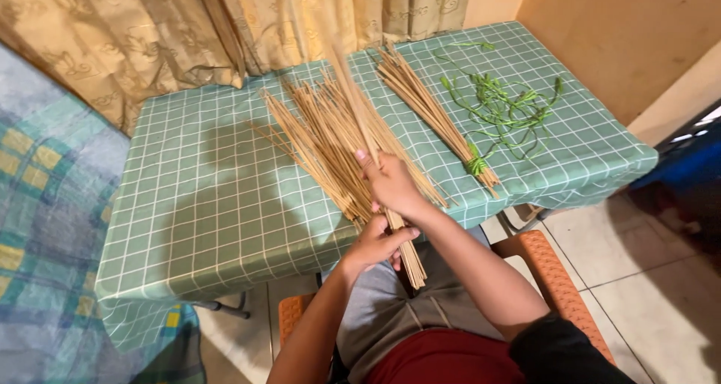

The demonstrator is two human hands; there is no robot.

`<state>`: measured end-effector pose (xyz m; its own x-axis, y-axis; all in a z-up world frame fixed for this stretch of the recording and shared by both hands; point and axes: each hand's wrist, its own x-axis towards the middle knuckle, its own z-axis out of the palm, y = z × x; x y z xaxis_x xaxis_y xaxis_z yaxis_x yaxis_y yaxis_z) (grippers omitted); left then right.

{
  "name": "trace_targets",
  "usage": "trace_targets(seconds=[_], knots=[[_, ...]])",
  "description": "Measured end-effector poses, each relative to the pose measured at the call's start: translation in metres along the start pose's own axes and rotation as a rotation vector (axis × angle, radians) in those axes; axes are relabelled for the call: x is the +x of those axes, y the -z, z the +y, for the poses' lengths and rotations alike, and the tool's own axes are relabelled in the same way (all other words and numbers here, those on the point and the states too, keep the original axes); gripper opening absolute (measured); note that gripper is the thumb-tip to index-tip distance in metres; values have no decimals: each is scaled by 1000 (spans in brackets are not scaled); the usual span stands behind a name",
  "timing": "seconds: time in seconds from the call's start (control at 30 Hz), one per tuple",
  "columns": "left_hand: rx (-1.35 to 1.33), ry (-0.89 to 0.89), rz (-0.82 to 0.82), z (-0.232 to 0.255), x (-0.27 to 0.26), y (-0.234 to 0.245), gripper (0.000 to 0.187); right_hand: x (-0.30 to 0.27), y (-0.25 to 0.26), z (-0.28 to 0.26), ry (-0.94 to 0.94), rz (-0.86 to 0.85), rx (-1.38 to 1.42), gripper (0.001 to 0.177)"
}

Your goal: Assembling brooms by bundling thin wooden sticks and tying them with plastic strips.

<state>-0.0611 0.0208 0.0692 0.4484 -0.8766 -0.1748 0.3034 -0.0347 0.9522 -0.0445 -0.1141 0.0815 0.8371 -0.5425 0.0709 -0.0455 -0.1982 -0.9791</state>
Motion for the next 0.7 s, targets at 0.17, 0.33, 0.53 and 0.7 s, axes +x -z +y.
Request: trace_targets(seconds=[0.17, 0.33, 0.53, 0.7], knots=[[97, -17, -31, -33, 20, 1, 27, -24, 13, -32, 28, -15, -49, 46], [207, -54, -112, -30, 19, 6, 31, -2, 56, -8, 157, 46, -43, 33], [127, -3, -39, -36, 30, 19, 36, 8, 190, 6, 199, 404, -34, 13], [54, 11, 18, -26, 25, 13, 36, 25, 296, 102, -211, 903, -714, 52]])
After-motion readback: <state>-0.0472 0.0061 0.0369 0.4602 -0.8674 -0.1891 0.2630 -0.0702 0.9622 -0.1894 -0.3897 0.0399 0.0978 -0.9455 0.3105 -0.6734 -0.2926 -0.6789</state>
